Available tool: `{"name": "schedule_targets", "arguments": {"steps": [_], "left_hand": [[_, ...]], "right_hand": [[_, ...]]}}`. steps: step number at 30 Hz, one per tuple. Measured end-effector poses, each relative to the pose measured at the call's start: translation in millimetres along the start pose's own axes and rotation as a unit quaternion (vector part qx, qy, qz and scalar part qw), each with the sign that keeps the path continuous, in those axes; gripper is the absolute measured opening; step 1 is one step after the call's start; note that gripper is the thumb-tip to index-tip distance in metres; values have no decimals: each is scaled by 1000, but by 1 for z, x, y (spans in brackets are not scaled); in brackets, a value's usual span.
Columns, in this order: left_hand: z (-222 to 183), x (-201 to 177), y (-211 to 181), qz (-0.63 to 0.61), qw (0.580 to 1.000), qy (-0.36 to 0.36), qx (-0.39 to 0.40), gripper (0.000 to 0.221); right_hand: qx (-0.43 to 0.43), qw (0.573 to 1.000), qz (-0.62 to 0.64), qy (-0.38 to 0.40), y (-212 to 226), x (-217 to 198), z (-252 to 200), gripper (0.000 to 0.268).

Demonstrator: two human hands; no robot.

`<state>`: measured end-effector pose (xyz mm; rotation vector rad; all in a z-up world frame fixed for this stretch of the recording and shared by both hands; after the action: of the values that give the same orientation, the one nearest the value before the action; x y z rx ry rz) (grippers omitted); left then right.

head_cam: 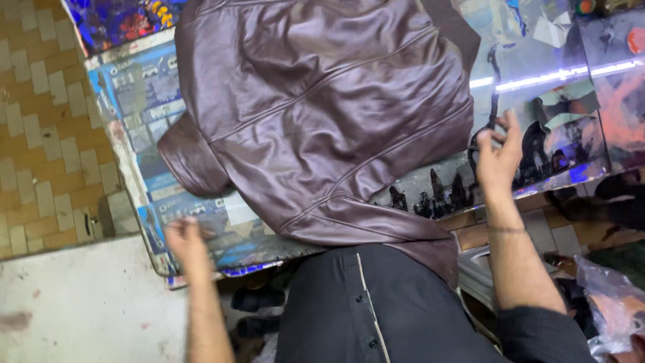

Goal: The person scrubs a brown leather jacket with a small abrasive block on a cluttered workbench. They wipe the front, sleeves, and back, then zip the jacket closed and continue scrubbing the back surface.

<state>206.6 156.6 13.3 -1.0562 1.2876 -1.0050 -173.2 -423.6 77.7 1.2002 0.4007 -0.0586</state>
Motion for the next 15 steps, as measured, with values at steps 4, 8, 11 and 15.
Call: {"name": "schedule_targets", "arguments": {"steps": [4, 8, 11, 15], "left_hand": [[-126, 72, 23, -107, 956, 95, -256, 45], [-167, 142, -9, -116, 968, 117, -189, 63], [-163, 164, -26, -100, 985, 50, -128, 64], [-148, 137, -39, -295, 943, 64, -136, 63]], "right_hand": [[5, 999, 23, 47, -75, 40, 46, 50], [16, 959, 184, 213, -82, 78, 49, 42], [243, 808, 476, 251, -64, 80, 40, 26], [413, 765, 453, 197, -44, 37, 33, 36]]}}
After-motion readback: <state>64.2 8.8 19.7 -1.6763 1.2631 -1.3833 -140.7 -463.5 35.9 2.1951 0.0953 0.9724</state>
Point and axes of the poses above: each hand's wrist, its own z-axis towards the middle knuckle, its own x-axis out of the palm, y = z × x, the point moved 5 cm from there along z, towards the middle knuckle, and after that the axes turned 5 degrees about -y, right-handed, at the moved point
